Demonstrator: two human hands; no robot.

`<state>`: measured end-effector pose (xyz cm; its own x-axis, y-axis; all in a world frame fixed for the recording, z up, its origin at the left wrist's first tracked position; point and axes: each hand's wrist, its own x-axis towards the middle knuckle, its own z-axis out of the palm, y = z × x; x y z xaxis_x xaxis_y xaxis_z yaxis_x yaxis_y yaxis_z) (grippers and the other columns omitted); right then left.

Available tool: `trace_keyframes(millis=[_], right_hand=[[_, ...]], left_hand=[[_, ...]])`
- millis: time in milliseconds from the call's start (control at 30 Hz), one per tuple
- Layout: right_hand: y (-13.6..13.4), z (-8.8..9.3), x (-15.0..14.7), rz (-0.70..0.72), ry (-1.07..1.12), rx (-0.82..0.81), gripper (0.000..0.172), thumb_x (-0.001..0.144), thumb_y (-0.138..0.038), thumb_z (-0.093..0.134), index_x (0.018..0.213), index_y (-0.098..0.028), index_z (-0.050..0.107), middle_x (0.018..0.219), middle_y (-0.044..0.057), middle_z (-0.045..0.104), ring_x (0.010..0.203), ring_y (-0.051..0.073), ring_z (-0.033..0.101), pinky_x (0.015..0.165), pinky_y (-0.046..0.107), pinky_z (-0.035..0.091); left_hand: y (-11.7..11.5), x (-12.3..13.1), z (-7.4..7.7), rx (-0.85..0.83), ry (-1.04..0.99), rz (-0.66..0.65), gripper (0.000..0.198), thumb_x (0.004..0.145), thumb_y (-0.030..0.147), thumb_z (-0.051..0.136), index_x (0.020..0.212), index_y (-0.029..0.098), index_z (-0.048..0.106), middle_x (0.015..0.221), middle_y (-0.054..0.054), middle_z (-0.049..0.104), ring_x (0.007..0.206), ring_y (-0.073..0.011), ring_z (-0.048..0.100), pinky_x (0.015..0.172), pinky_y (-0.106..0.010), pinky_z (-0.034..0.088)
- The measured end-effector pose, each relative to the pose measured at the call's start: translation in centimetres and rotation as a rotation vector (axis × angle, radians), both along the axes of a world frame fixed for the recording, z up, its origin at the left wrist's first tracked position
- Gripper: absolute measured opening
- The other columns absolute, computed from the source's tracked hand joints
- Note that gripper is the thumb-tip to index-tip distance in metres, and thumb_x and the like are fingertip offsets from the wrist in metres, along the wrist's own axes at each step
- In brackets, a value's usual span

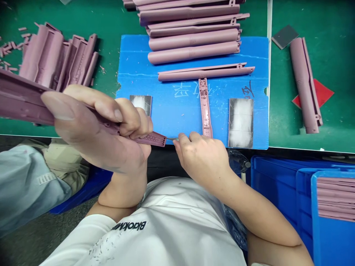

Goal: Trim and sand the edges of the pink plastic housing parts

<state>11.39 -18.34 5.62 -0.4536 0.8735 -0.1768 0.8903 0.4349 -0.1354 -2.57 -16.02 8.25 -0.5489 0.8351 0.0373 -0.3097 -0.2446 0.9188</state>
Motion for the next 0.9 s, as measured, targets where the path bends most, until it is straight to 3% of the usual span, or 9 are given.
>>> trace_keyframes(millis=[167, 267, 333, 400, 467, 533, 633, 767, 900], right_hand=[[-0.3, -0.8, 1.1, -0.058, 0.078, 0.036, 0.046, 0.116, -0.046, 0.040, 0.122, -0.021, 0.078, 0.093, 0.009, 0.080, 0.074, 0.020, 0.071, 0.058, 0.036, 0.023], [-0.4, -1.5, 3.0, -0.151, 0.212, 0.105, 0.046, 0.116, -0.048, 0.041, 0.129, -0.021, 0.076, 0.105, 0.009, 0.082, 0.088, 0.022, 0.075, 0.064, 0.033, 0.037], [-0.5, -1.8, 4.5, -0.217, 0.319, 0.111, 0.043, 0.114, -0.048, 0.047, 0.132, -0.019, 0.074, 0.114, 0.010, 0.082, 0.094, 0.023, 0.077, 0.072, 0.031, 0.046], [-0.5, -1.8, 6.0, -0.260, 0.403, 0.074, 0.040, 0.111, -0.047, 0.053, 0.131, -0.019, 0.073, 0.117, 0.010, 0.082, 0.093, 0.022, 0.077, 0.078, 0.031, 0.050], [-0.7, -1.7, 7.3, -0.312, 0.435, 0.030, 0.039, 0.109, -0.047, 0.056, 0.130, -0.020, 0.072, 0.105, 0.008, 0.082, 0.083, 0.021, 0.075, 0.075, 0.030, 0.050], [-1.2, -1.8, 8.5, -0.389, 0.406, -0.011, 0.038, 0.108, -0.050, 0.057, 0.122, -0.019, 0.074, 0.082, 0.004, 0.078, 0.068, 0.019, 0.070, 0.067, 0.029, 0.045], [-2.9, -2.6, 9.7, -0.469, 0.386, -0.177, 0.041, 0.106, -0.056, 0.059, 0.091, -0.021, 0.074, 0.061, 0.000, 0.066, 0.057, 0.017, 0.061, 0.057, 0.028, 0.036], [-5.5, -4.7, 9.8, -0.487, 0.660, -0.489, 0.041, 0.107, -0.053, 0.059, 0.084, -0.022, 0.073, 0.068, 0.000, 0.071, 0.061, 0.015, 0.064, 0.058, 0.024, 0.040], [-5.7, -5.5, 8.9, -0.422, 0.960, -0.516, 0.035, 0.109, -0.045, 0.059, 0.088, -0.021, 0.072, 0.071, -0.002, 0.070, 0.064, 0.012, 0.063, 0.061, 0.022, 0.044]], left_hand=[[0.5, 0.2, 0.3, -0.040, -0.008, 0.042, 0.057, 0.115, 0.056, 0.023, 0.071, 0.021, 0.032, 0.055, 0.004, 0.027, 0.042, -0.0065, 0.034, 0.042, -0.020, 0.025], [1.1, -0.1, 0.1, -0.028, 0.000, 0.038, 0.050, 0.115, 0.052, 0.034, 0.075, 0.022, 0.034, 0.058, 0.005, 0.024, 0.043, -0.0059, 0.030, 0.042, -0.019, 0.025], [1.5, -0.3, -0.3, -0.009, -0.005, -0.043, 0.044, 0.114, 0.047, 0.041, 0.077, 0.023, 0.041, 0.060, 0.005, 0.021, 0.044, -0.0068, 0.021, 0.042, -0.022, 0.021], [1.8, -0.7, -0.8, -0.004, -0.035, -0.102, 0.046, 0.113, 0.049, 0.044, 0.075, 0.022, 0.042, 0.061, 0.005, 0.017, 0.044, -0.0075, 0.016, 0.041, -0.026, 0.016], [1.9, -1.0, -1.2, -0.025, -0.069, -0.139, 0.047, 0.112, 0.047, 0.046, 0.074, 0.021, 0.045, 0.060, 0.005, 0.016, 0.044, -0.0070, 0.015, 0.042, -0.026, 0.014], [1.7, -1.4, -1.5, -0.066, -0.088, -0.190, 0.041, 0.110, 0.038, 0.050, 0.074, 0.019, 0.052, 0.058, 0.006, 0.019, 0.044, -0.0061, 0.017, 0.042, -0.024, 0.015], [1.1, -1.7, -2.5, -0.175, -0.133, -0.290, 0.028, 0.104, 0.027, 0.060, 0.077, 0.019, 0.059, 0.056, 0.006, 0.024, 0.042, -0.0043, 0.023, 0.042, -0.019, 0.020], [0.7, -1.4, -5.0, -0.242, -0.141, -0.410, 0.025, 0.093, 0.038, 0.079, 0.082, 0.020, 0.065, 0.052, 0.007, 0.034, 0.039, -0.0052, 0.033, 0.038, -0.019, 0.026], [1.1, -0.5, -7.0, -0.236, -0.063, -0.419, 0.042, 0.085, 0.054, 0.087, 0.086, 0.019, 0.065, 0.077, -0.002, 0.069, 0.044, -0.0083, 0.052, 0.035, -0.022, 0.023]])
